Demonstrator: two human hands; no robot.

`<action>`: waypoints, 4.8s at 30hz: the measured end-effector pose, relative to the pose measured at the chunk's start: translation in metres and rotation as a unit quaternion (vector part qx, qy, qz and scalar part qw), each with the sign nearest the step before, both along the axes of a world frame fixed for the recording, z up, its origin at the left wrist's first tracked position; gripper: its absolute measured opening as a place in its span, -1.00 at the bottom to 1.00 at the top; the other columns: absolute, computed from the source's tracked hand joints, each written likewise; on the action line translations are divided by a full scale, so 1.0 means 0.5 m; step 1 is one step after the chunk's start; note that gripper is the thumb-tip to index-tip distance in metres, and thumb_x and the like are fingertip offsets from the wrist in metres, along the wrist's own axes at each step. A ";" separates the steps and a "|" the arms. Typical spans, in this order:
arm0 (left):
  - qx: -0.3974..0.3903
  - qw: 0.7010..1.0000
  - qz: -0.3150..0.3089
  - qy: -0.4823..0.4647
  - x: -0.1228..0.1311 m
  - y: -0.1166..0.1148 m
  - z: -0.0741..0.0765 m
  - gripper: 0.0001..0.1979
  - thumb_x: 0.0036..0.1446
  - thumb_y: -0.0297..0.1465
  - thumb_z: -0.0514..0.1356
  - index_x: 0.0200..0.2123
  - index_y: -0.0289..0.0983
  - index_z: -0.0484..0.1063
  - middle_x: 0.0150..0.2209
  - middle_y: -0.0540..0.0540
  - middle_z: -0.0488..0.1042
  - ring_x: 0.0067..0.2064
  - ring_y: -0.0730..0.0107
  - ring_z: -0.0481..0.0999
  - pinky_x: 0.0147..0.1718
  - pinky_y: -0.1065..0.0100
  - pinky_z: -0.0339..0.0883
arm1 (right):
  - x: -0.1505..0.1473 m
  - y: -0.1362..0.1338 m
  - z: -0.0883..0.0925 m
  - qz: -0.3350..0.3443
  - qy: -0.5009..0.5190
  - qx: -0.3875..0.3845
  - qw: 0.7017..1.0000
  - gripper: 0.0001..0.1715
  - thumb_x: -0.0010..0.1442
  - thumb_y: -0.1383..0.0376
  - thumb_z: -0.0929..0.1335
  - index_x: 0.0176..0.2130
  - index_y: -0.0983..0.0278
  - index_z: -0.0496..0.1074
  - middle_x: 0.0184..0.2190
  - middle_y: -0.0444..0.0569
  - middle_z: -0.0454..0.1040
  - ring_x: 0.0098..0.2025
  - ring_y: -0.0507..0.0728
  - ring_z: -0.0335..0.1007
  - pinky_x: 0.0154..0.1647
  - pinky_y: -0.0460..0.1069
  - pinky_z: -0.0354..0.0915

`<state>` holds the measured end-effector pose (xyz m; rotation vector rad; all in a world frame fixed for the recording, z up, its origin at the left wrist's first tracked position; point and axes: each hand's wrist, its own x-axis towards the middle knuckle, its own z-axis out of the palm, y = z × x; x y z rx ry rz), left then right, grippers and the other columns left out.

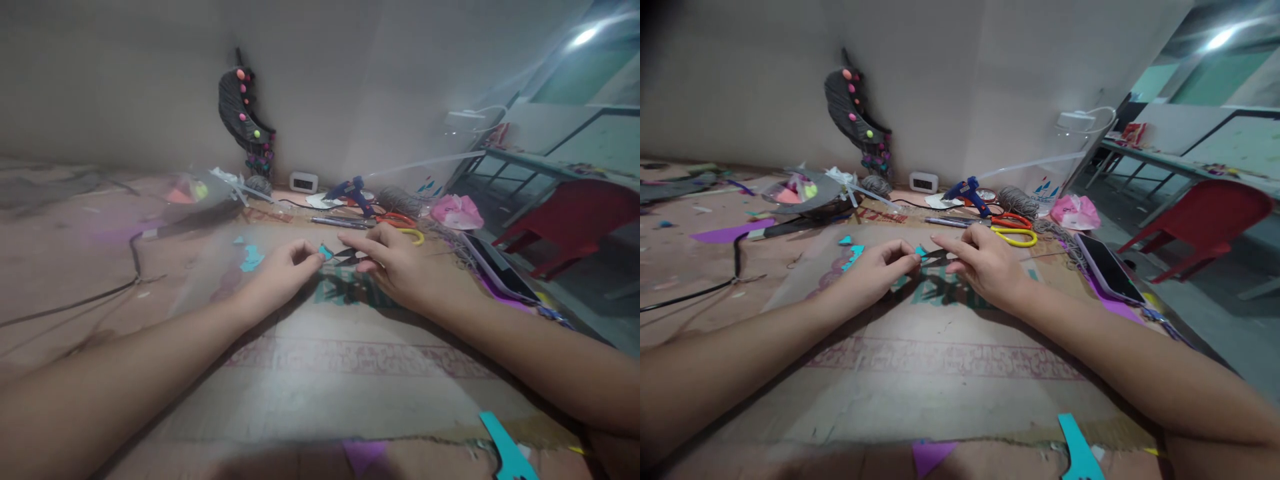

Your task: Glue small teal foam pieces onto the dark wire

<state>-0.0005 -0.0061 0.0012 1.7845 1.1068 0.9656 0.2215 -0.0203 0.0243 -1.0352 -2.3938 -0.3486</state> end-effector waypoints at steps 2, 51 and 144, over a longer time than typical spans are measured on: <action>-0.004 1.000 0.002 0.000 0.001 -0.002 0.002 -0.78 0.16 -0.28 0.12 -0.49 -0.24 0.32 -0.48 0.04 0.35 -0.39 0.40 0.33 -0.36 0.36 0.18 | -0.004 -0.010 0.012 -0.026 -0.029 0.010 0.999 -0.55 0.38 0.16 0.20 0.14 0.19 0.45 -0.29 0.06 0.42 -0.33 0.12 0.29 -0.32 0.00 0.23; 0.018 0.998 -0.003 0.055 0.004 -0.007 -0.001 -0.89 0.06 -0.37 0.11 -0.48 -0.25 0.31 -0.48 0.04 0.36 -0.39 0.39 0.34 -0.36 0.33 0.17 | 0.013 0.021 -0.012 0.029 -0.152 0.211 0.965 -0.63 0.41 0.26 0.18 0.01 0.27 0.48 -0.40 -0.02 0.42 -0.36 0.12 0.14 -0.33 0.03 -0.02; -0.004 1.000 -0.005 0.029 0.000 -0.003 -0.004 -0.88 0.10 -0.35 0.11 -0.45 -0.24 0.31 -0.49 0.05 0.34 -0.40 0.41 0.34 -0.39 0.36 0.17 | 0.010 0.009 0.001 0.020 -0.094 0.144 0.985 -0.62 0.38 0.20 0.23 0.00 0.30 0.51 -0.37 0.02 0.49 -0.35 0.09 0.30 -0.35 -0.01 0.14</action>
